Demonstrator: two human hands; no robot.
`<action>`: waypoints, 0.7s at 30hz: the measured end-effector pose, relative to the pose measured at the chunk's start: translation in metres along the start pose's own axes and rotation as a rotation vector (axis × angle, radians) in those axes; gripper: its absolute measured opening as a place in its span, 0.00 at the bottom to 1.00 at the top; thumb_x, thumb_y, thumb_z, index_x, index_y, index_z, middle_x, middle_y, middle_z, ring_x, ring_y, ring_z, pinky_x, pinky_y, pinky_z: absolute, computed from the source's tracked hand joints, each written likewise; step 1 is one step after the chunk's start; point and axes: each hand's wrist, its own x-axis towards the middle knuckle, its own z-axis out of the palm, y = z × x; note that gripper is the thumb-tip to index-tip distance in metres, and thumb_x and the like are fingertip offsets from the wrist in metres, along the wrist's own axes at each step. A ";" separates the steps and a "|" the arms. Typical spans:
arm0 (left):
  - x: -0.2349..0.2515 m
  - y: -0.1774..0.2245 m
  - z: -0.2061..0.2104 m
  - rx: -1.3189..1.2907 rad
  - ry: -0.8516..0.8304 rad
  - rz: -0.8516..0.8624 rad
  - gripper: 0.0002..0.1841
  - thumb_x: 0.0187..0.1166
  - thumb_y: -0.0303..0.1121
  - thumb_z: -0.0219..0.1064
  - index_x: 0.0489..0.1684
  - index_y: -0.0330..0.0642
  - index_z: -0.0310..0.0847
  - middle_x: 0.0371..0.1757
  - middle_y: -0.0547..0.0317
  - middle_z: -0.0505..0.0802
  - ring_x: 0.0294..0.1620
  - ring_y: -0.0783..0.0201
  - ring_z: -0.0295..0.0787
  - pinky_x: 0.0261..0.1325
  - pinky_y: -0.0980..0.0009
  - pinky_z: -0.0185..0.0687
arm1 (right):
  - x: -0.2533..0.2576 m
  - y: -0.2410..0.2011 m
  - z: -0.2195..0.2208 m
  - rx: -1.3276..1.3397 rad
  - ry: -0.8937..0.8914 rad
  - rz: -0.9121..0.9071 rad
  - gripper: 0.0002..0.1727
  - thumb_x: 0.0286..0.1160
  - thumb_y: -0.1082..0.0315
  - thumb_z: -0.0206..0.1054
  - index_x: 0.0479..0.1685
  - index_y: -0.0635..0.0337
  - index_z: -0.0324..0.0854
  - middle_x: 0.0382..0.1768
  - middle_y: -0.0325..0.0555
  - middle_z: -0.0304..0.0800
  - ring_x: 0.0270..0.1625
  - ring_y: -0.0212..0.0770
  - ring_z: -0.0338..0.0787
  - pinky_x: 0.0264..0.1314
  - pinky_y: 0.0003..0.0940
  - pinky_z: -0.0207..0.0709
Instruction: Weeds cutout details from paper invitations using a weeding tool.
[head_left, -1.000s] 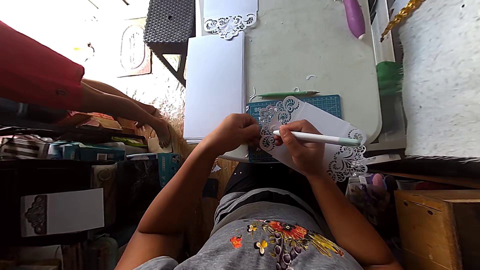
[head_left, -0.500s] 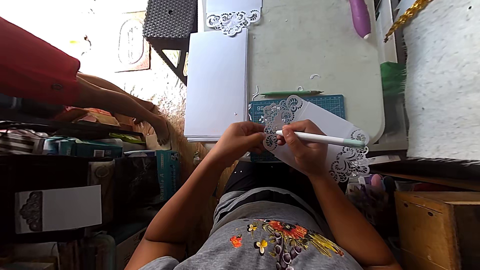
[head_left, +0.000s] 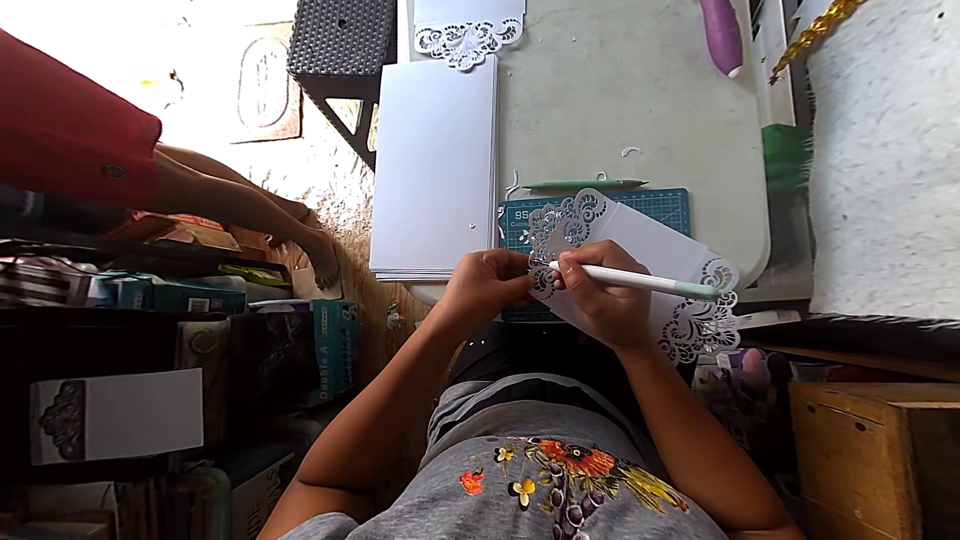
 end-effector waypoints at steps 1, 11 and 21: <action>0.000 0.000 0.000 -0.003 0.000 0.002 0.10 0.77 0.16 0.68 0.52 0.31 0.85 0.39 0.57 0.95 0.35 0.73 0.93 0.42 0.77 0.90 | 0.000 0.000 0.000 -0.007 -0.006 -0.003 0.04 0.74 0.79 0.67 0.43 0.70 0.83 0.39 0.44 0.90 0.35 0.27 0.91 0.40 0.22 0.89; 0.000 -0.002 -0.001 -0.009 -0.008 0.009 0.10 0.77 0.17 0.68 0.52 0.31 0.85 0.39 0.58 0.95 0.34 0.74 0.92 0.42 0.78 0.90 | 0.000 0.001 0.001 0.002 0.001 -0.007 0.04 0.74 0.79 0.67 0.43 0.69 0.83 0.39 0.43 0.91 0.35 0.27 0.91 0.40 0.22 0.89; 0.010 0.007 0.002 -0.029 0.015 0.030 0.15 0.84 0.24 0.63 0.65 0.29 0.78 0.44 0.55 0.94 0.38 0.72 0.93 0.44 0.74 0.91 | 0.008 -0.003 -0.013 0.558 0.248 0.222 0.15 0.90 0.65 0.53 0.39 0.49 0.85 0.32 0.36 0.94 0.30 0.31 0.93 0.35 0.26 0.90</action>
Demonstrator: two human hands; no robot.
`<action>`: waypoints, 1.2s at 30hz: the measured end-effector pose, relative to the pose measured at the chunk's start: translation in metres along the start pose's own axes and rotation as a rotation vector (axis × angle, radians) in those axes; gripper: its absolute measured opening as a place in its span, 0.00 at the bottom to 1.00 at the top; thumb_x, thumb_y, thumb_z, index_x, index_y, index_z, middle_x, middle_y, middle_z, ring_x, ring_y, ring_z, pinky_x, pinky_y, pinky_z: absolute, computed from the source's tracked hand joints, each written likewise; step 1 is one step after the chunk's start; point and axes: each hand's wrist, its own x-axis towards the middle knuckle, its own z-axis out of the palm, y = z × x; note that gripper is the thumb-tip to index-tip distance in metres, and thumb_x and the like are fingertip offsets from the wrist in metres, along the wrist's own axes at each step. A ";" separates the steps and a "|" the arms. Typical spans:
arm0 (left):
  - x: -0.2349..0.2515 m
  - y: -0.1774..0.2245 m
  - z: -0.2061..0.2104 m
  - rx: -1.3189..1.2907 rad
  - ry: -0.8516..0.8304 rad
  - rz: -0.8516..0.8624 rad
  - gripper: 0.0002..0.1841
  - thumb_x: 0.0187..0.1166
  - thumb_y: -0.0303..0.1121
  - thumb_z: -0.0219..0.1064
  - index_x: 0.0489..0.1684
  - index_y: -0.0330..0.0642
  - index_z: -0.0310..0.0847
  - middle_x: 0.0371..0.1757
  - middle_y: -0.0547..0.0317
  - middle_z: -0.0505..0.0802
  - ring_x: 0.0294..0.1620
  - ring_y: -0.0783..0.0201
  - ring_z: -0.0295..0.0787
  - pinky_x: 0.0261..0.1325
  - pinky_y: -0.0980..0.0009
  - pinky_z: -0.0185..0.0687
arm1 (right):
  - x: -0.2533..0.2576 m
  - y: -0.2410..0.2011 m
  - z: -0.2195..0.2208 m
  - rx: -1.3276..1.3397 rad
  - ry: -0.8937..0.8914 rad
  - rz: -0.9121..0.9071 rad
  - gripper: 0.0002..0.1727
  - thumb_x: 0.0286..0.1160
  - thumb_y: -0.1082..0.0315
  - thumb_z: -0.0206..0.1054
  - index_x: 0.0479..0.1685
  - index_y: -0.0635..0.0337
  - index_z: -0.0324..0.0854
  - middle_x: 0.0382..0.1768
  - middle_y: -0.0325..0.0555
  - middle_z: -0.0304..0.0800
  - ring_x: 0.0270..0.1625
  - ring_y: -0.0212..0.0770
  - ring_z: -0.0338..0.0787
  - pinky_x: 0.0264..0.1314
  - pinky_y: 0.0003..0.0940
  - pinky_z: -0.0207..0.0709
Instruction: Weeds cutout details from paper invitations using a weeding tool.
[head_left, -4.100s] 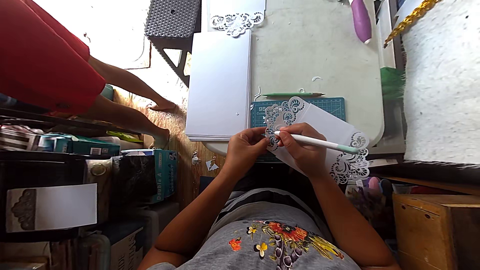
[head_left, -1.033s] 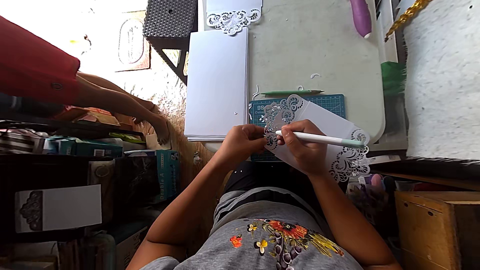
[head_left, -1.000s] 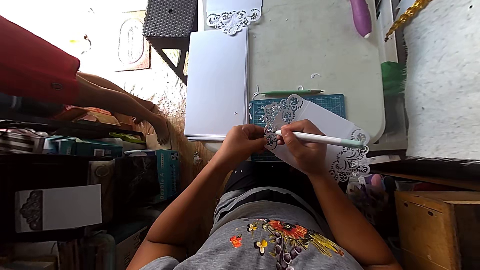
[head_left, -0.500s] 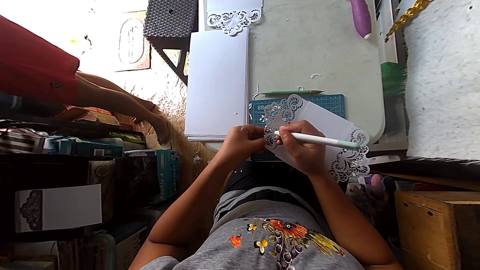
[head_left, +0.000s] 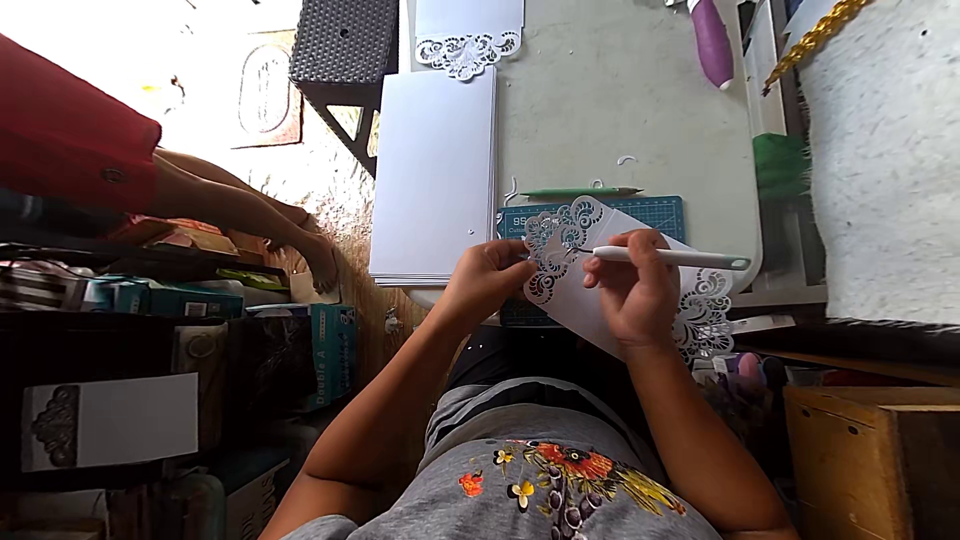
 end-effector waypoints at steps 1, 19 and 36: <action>0.004 0.000 0.002 -0.002 0.022 0.028 0.15 0.83 0.24 0.65 0.65 0.30 0.78 0.43 0.56 0.94 0.37 0.72 0.92 0.43 0.74 0.91 | 0.001 -0.001 0.000 0.028 0.034 0.032 0.17 0.91 0.64 0.48 0.39 0.48 0.85 0.30 0.36 0.94 0.28 0.31 0.93 0.34 0.25 0.89; -0.023 -0.015 0.016 -0.097 -0.013 0.054 0.21 0.78 0.23 0.66 0.69 0.35 0.70 0.47 0.59 0.92 0.42 0.72 0.92 0.47 0.74 0.90 | -0.001 -0.012 -0.017 -0.297 -0.041 -0.117 0.13 0.90 0.69 0.49 0.55 0.54 0.80 0.39 0.37 0.96 0.39 0.34 0.96 0.48 0.31 0.91; 0.006 0.000 0.003 -0.214 -0.160 -0.120 0.19 0.80 0.14 0.58 0.68 0.36 0.77 0.46 0.58 0.94 0.39 0.71 0.92 0.42 0.75 0.89 | -0.001 -0.006 -0.016 -0.388 -0.020 -0.201 0.08 0.82 0.76 0.60 0.49 0.53 0.80 0.40 0.34 0.94 0.37 0.30 0.95 0.42 0.26 0.91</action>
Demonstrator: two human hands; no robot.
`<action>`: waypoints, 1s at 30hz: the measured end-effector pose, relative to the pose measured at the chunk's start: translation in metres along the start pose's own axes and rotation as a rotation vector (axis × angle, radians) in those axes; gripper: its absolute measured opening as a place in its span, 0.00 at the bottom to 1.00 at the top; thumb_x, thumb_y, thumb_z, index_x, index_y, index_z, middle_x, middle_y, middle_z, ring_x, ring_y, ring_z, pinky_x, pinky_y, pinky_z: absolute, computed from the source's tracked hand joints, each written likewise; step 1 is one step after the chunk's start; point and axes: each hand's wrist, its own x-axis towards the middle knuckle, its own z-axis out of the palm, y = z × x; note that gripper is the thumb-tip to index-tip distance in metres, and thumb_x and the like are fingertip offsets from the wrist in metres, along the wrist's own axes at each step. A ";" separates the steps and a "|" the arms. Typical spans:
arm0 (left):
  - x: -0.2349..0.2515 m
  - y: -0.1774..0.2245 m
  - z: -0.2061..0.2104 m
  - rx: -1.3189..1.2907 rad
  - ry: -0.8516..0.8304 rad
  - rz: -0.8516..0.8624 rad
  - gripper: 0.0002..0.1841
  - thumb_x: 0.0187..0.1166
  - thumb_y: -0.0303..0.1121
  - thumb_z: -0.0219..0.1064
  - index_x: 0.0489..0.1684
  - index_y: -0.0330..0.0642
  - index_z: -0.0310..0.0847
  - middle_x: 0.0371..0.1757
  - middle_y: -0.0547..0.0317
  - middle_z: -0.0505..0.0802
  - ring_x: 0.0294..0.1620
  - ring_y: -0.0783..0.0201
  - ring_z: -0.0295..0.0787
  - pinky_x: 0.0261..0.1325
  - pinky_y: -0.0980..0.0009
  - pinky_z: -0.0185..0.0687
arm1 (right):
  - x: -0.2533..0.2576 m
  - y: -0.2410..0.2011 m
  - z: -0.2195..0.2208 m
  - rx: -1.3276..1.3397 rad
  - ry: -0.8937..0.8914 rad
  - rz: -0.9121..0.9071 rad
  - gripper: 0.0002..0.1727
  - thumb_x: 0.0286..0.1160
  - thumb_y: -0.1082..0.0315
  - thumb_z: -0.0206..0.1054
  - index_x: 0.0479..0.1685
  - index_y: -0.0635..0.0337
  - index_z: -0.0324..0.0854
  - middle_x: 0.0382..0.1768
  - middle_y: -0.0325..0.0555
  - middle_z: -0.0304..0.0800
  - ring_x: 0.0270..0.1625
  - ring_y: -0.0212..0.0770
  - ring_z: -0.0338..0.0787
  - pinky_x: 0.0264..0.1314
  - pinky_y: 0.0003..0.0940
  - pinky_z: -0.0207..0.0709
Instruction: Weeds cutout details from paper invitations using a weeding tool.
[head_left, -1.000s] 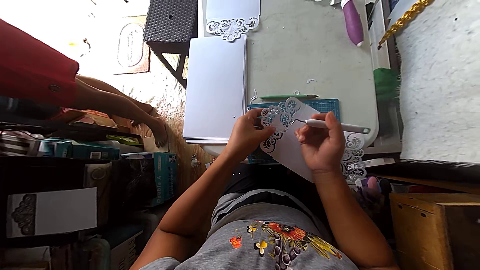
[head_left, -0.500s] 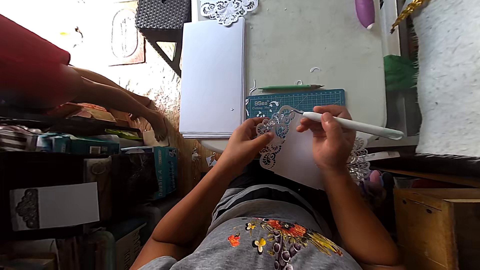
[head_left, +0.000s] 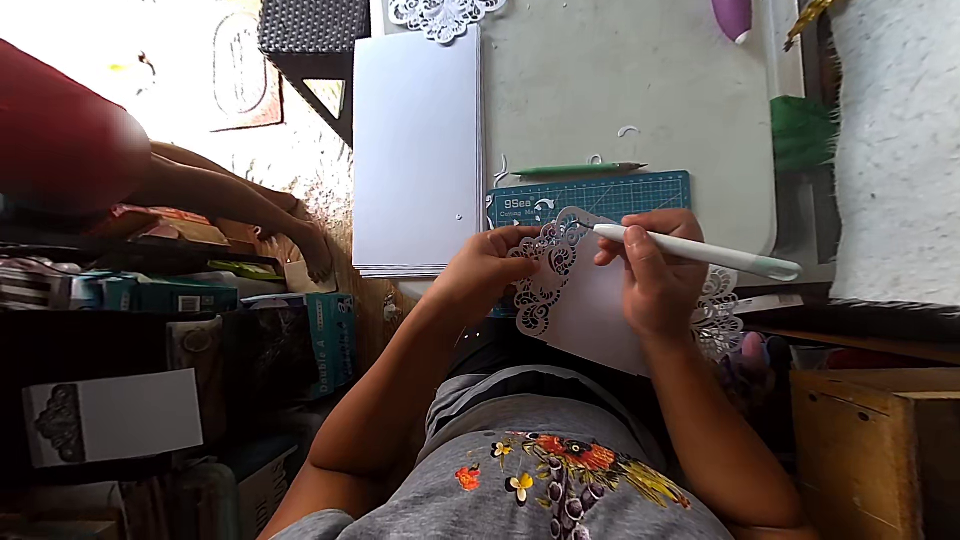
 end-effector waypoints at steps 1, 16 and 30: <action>0.000 0.000 -0.001 -0.003 -0.010 -0.001 0.19 0.80 0.14 0.58 0.68 0.36 0.76 0.46 0.58 0.94 0.40 0.71 0.92 0.42 0.75 0.90 | 0.002 0.002 0.000 0.022 0.004 -0.015 0.08 0.81 0.77 0.60 0.48 0.54 0.80 0.39 0.34 0.94 0.36 0.30 0.95 0.41 0.27 0.91; -0.005 -0.005 0.003 0.028 0.102 0.169 0.29 0.72 0.11 0.64 0.75 0.36 0.71 0.54 0.55 0.91 0.46 0.69 0.92 0.50 0.73 0.91 | 0.004 -0.009 0.003 0.028 -0.053 -0.098 0.10 0.78 0.77 0.60 0.49 0.54 0.82 0.41 0.32 0.92 0.37 0.30 0.93 0.41 0.28 0.91; -0.002 -0.007 0.008 -0.189 0.070 0.047 0.10 0.82 0.17 0.57 0.53 0.38 0.79 0.39 0.59 0.95 0.37 0.69 0.94 0.45 0.71 0.92 | -0.010 0.000 0.002 -0.220 -0.047 -0.073 0.06 0.75 0.76 0.60 0.44 0.59 0.80 0.39 0.34 0.86 0.34 0.24 0.88 0.37 0.21 0.86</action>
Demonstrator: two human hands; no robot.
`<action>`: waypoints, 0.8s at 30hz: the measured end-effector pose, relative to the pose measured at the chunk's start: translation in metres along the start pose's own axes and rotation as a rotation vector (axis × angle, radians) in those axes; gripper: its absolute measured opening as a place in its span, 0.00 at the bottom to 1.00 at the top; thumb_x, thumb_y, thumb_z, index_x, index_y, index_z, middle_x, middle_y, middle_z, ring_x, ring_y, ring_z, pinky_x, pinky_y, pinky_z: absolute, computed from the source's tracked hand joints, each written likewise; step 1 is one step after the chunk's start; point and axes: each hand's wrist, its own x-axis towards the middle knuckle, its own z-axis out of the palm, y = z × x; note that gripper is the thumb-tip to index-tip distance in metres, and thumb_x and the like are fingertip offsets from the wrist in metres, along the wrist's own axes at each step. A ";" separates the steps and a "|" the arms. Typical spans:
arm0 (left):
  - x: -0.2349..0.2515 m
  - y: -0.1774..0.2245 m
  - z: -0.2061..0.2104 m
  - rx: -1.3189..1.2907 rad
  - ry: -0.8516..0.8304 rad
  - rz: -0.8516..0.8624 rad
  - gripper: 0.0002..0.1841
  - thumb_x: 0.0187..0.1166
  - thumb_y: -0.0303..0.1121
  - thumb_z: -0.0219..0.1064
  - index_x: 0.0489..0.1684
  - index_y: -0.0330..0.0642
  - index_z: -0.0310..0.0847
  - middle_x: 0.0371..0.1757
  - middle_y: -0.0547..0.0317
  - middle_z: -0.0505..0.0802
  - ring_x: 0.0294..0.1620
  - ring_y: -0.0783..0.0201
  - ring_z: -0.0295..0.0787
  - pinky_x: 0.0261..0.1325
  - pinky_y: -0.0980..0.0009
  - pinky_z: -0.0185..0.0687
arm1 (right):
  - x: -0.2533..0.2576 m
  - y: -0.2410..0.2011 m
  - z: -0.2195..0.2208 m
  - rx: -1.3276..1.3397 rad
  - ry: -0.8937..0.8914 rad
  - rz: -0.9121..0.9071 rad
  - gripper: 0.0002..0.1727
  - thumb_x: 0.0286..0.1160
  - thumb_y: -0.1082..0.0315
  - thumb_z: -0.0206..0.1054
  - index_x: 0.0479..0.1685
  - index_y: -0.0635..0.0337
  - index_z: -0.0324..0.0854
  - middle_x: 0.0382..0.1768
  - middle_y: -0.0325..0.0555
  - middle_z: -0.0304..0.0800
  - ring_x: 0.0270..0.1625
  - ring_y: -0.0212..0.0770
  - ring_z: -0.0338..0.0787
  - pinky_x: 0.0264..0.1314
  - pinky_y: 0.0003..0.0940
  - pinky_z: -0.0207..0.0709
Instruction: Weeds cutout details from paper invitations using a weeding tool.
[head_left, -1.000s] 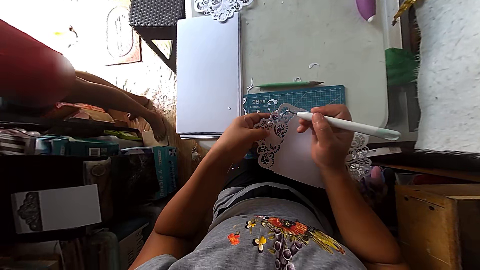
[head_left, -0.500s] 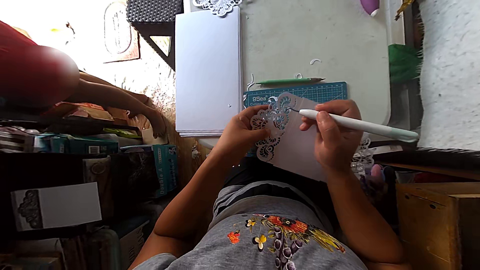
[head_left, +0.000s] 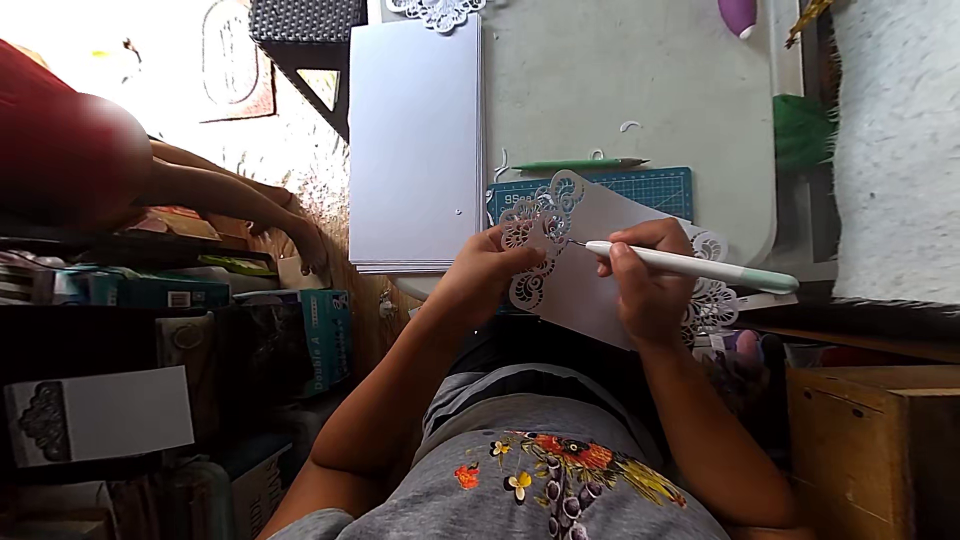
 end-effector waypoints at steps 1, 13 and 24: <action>0.000 0.000 0.000 0.006 -0.001 0.006 0.10 0.82 0.17 0.57 0.53 0.38 0.79 0.39 0.59 0.95 0.38 0.69 0.94 0.45 0.71 0.92 | -0.001 -0.001 -0.001 0.002 -0.010 0.002 0.06 0.76 0.76 0.60 0.45 0.59 0.80 0.39 0.34 0.87 0.34 0.24 0.88 0.37 0.20 0.86; -0.003 -0.001 0.001 0.060 -0.032 -0.028 0.09 0.84 0.20 0.56 0.43 0.39 0.83 0.35 0.60 0.95 0.35 0.71 0.93 0.43 0.72 0.92 | 0.000 -0.002 0.001 -0.010 -0.024 0.026 0.06 0.74 0.77 0.62 0.44 0.62 0.81 0.38 0.35 0.89 0.35 0.24 0.90 0.39 0.20 0.87; -0.009 -0.003 0.004 0.155 -0.021 -0.037 0.10 0.84 0.23 0.55 0.43 0.41 0.84 0.34 0.61 0.94 0.32 0.71 0.92 0.38 0.74 0.90 | 0.000 0.000 -0.001 0.084 -0.013 0.009 0.07 0.74 0.77 0.61 0.44 0.59 0.81 0.38 0.34 0.88 0.34 0.26 0.89 0.37 0.23 0.87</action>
